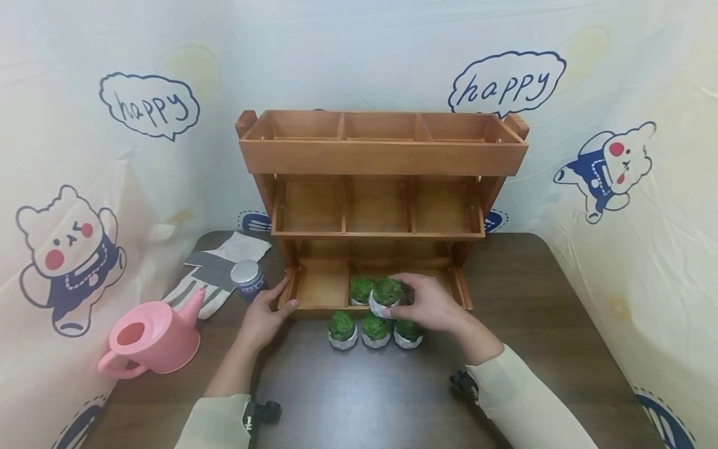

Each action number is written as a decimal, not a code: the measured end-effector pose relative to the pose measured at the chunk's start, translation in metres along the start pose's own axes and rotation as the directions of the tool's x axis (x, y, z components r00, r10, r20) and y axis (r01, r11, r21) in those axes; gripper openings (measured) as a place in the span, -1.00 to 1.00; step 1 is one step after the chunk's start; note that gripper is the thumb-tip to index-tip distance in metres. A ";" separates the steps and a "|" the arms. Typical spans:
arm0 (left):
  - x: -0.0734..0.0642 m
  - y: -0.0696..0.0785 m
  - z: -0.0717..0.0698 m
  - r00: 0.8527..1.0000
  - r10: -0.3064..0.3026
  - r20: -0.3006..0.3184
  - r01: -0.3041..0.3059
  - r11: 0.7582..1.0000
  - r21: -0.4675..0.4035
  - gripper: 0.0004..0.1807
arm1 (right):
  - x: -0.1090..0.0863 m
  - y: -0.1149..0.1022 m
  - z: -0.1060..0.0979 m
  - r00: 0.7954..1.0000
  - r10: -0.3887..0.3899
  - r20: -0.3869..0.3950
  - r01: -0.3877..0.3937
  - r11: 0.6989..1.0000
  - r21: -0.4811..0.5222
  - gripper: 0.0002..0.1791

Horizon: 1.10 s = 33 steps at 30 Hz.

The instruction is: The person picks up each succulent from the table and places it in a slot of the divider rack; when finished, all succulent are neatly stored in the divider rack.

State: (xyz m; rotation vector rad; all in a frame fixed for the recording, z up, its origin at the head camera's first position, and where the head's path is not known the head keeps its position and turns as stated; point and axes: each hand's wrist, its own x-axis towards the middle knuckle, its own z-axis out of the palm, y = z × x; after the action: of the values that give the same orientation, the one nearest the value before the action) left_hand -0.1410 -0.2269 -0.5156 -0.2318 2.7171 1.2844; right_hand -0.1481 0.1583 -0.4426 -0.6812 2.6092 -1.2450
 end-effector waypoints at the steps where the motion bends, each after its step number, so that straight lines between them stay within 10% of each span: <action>1: 0.000 0.000 0.000 1.000 0.005 -0.001 -0.005 1.000 0.002 -0.21 | 0.002 -0.001 0.002 1.000 0.004 0.001 -0.004 1.000 0.000 -0.28; 33: -0.002 -0.002 -0.007 0.996 0.074 0.058 -0.072 0.997 -0.031 -0.31 | 0.054 -0.041 0.049 1.000 -0.007 0.030 0.008 0.999 -0.032 -0.24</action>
State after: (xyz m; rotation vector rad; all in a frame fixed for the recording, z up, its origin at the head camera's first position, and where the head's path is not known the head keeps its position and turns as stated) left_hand -0.1394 -0.2331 -0.5121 -0.0962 2.6823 1.3288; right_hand -0.1653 0.0760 -0.4399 -0.7106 2.6101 -1.1880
